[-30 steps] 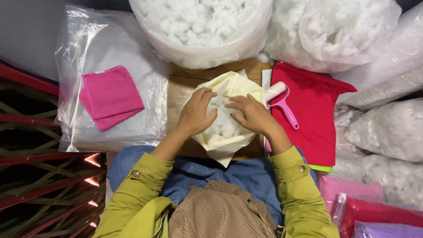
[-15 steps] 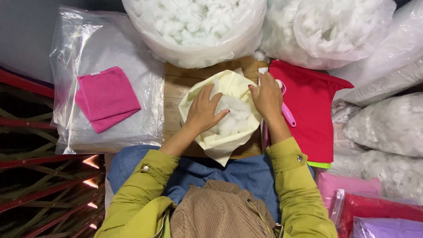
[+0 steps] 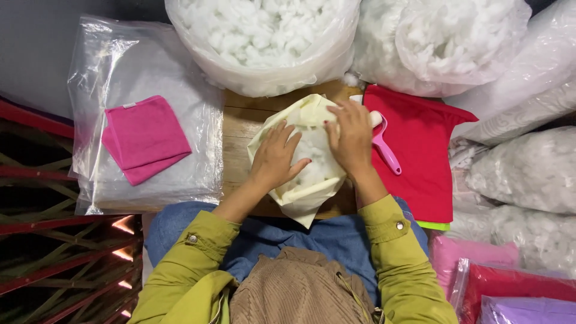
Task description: A person is stuffing a pillow cover with white fiberfill material and then smoothing it out.
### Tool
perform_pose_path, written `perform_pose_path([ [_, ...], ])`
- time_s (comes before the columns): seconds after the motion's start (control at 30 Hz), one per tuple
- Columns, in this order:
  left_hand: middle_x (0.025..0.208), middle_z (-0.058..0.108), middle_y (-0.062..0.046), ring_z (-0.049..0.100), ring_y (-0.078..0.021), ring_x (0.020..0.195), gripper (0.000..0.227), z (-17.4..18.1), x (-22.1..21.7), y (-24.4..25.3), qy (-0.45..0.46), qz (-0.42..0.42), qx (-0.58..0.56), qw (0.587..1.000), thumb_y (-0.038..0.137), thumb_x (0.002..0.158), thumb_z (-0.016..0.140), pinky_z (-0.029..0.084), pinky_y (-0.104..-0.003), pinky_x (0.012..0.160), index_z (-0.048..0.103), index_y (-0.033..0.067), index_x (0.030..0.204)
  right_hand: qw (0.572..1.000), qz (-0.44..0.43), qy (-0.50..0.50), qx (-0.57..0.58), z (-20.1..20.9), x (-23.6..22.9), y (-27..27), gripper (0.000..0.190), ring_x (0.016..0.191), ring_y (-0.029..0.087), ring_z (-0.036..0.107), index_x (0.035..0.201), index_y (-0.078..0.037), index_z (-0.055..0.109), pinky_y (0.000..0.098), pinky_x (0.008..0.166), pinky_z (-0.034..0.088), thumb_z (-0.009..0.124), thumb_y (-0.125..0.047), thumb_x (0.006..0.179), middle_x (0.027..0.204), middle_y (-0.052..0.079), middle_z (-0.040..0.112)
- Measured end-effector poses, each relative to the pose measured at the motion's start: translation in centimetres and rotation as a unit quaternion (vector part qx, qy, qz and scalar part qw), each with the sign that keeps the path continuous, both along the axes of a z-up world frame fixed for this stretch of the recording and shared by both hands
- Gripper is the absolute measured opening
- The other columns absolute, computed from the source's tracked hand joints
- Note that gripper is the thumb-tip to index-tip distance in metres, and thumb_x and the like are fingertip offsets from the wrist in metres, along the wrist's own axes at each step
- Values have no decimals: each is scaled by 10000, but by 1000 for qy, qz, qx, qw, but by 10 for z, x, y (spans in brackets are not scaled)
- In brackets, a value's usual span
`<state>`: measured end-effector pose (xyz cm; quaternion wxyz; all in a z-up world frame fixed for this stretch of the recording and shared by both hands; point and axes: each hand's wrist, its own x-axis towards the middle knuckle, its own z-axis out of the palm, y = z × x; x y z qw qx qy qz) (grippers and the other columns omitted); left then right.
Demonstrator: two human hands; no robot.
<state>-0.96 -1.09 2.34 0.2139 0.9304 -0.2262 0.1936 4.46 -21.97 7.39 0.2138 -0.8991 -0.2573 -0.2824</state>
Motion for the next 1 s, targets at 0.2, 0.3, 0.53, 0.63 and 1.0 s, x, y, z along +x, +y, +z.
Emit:
perform_pose_path([
  [0.2,1633,273,-276,218,-438,1535,1076,-10,1,4,312,-15,123,942,699,818,674,208,-568,1233,341,-1,1564,900,-68,333,-272,-64,6,9,592,1537,465,218,1578,-258,428,687,1214,52,432,-521,1047,1659,132,351],
  [0.3,1664,196,-272,142,-448,1551,1226,25,-4,10,260,-16,80,962,797,743,675,172,-555,1249,293,-15,1579,930,-25,318,-182,-7,-13,12,536,1529,471,216,1567,-243,442,648,1218,92,440,-416,1060,1647,139,358],
  [0.53,1679,154,-249,132,-404,1564,1265,-28,-1,-1,362,-21,172,916,730,700,753,201,-518,1249,229,14,1602,836,-8,388,-387,-66,-24,12,735,1553,471,128,1647,-259,242,684,1216,62,393,-591,1008,1719,146,153],
  [0.63,1670,187,-268,146,-428,1559,1131,16,2,10,366,-26,135,920,628,781,743,202,-548,1242,272,-2,1593,854,19,395,-339,-7,-25,5,617,1526,520,171,1620,-268,314,707,1185,145,399,-451,1037,1682,162,253],
  [1.0,1470,462,-194,422,-430,1388,638,93,162,40,0,148,10,989,259,809,814,408,-506,1075,580,85,1376,987,28,-13,-158,103,107,69,438,1292,475,475,1304,-34,661,577,1087,398,775,-139,894,1400,237,521],
])
